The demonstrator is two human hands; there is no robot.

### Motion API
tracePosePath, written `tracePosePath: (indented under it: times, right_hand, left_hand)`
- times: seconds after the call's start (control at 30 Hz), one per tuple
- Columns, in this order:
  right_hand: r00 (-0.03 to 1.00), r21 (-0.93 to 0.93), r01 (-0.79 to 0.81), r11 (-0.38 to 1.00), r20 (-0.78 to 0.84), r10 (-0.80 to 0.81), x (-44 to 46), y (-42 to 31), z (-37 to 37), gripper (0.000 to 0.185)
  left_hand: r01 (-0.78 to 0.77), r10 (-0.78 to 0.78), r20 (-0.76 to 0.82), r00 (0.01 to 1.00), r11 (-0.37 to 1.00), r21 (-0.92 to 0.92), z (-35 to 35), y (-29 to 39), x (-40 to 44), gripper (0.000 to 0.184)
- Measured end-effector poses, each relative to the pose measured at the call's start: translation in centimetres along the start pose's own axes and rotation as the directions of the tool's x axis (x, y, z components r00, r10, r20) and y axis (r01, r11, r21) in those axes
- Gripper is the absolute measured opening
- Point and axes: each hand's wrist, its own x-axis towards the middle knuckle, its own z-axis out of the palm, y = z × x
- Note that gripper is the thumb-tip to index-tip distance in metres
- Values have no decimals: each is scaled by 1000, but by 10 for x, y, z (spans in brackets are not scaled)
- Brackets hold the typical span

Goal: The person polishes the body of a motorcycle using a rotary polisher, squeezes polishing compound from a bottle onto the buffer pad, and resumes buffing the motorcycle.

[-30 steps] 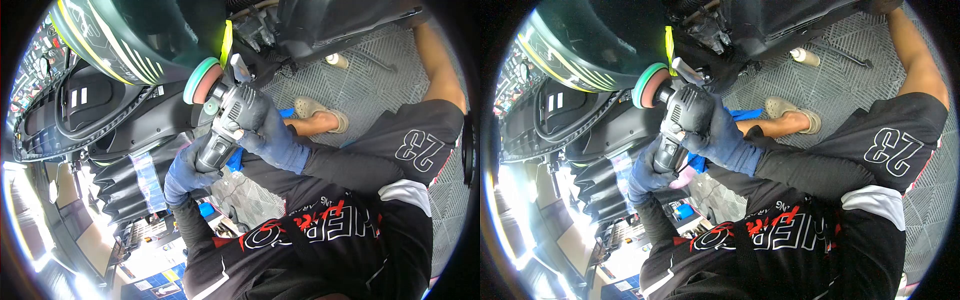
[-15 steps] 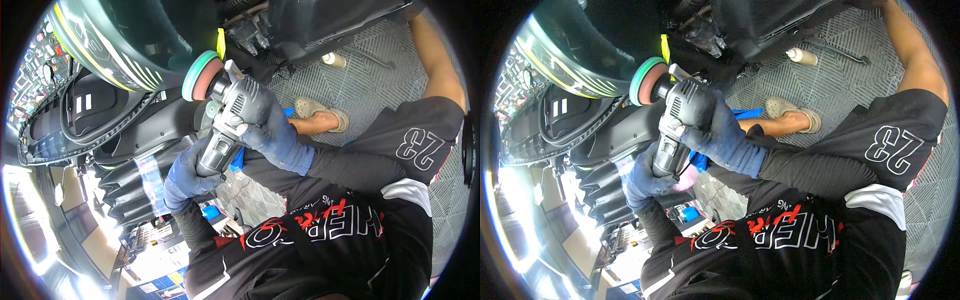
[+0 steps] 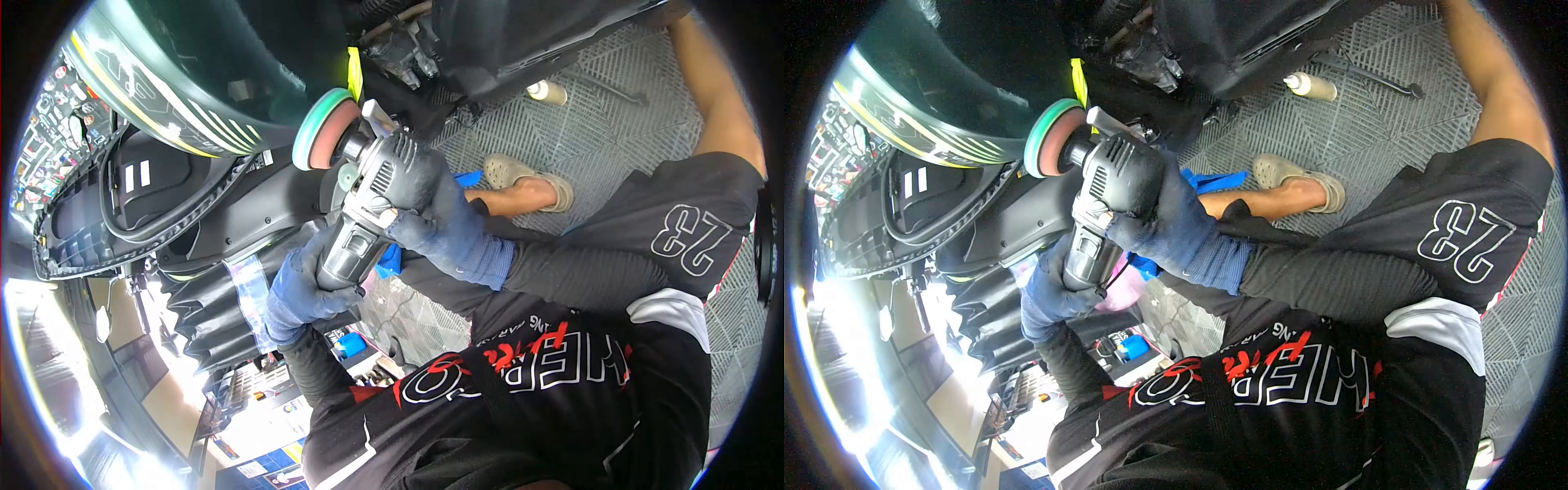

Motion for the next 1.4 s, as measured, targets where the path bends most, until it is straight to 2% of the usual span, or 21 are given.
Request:
tracePosePath:
  times: [0.03, 0.1, 0.13, 0.2, 0.3, 0.43, 0.5, 0.6, 0.73, 0.83, 0.9, 1.03, 1.1, 1.2, 1.33, 1.4]
  right_hand:
    - [1000, 0, -5, 1000, 0, 5, 1, 2, 0, 63]
    - [984, 176, -146, 973, 130, 124, 7, 7, -1, 57]
    - [983, 176, -150, 973, 130, 128, 7, 9, -5, 57]
    - [972, 84, -189, 978, 160, 174, 7, 14, -11, 71]
    - [968, 11, -221, 975, 121, 218, 4, 40, -19, 71]
    - [971, 103, -208, 973, 139, 193, 4, 45, -19, 71]
    - [968, 234, -233, 944, 145, 203, 3, 44, -16, 70]
    - [962, 174, -223, 959, 195, 189, 8, 47, -21, 67]
    - [970, 189, -201, 961, 176, 168, 9, 27, -16, 66]
    - [970, 294, -174, 940, 217, 112, 12, 10, -7, 67]
    - [984, 160, -174, 972, 65, 166, 6, 0, -3, 70]
    - [986, 41, -150, 988, 74, 147, 9, -7, -11, 72]
    - [998, -124, -57, 991, 16, 59, 9, -18, -10, 76]
    - [996, -85, -73, 994, -47, 69, 12, -37, -1, 78]
    - [995, -64, -94, 993, -18, 93, 12, -33, -4, 77]
    - [997, -87, -75, 993, -40, 72, 5, -24, -2, 76]
  left_hand:
    - [3, -3, 0, 1000, 1000, -3, 1, -4, 0, 95]
    - [12, -13, -6, 1000, 998, -67, 3, -12, 0, 95]
    - [15, -16, -7, 1000, 997, -71, 4, -18, 0, 95]
    - [65, -64, 23, 998, 995, -78, 4, -26, 0, 95]
    - [127, -126, 17, 992, 980, -150, 6, -26, -1, 93]
    - [30, -31, -5, 1000, 991, -129, 10, -37, 0, 92]
    - [18, -26, -47, 999, 988, -152, 13, -35, -2, 91]
    - [68, -76, -26, 997, 974, -214, 14, -38, -3, 92]
    - [51, -53, -10, 999, 989, -140, 8, -25, -2, 93]
    - [52, -50, 13, 999, 980, -193, 4, -16, -2, 95]
    - [7, -7, 1, 1000, 993, -119, 2, -13, -2, 96]
    - [17, -16, 16, 1000, 995, -103, -2, 3, 1, 98]
    - [-59, 59, -24, 998, 998, -18, -3, 9, 2, 98]
    - [-55, 50, -49, 998, 994, -94, 0, 12, 3, 97]
    - [-10, 7, -49, 999, 997, -70, -2, 20, 5, 96]
    - [-80, 80, -3, 997, 995, 58, -4, 4, 9, 97]
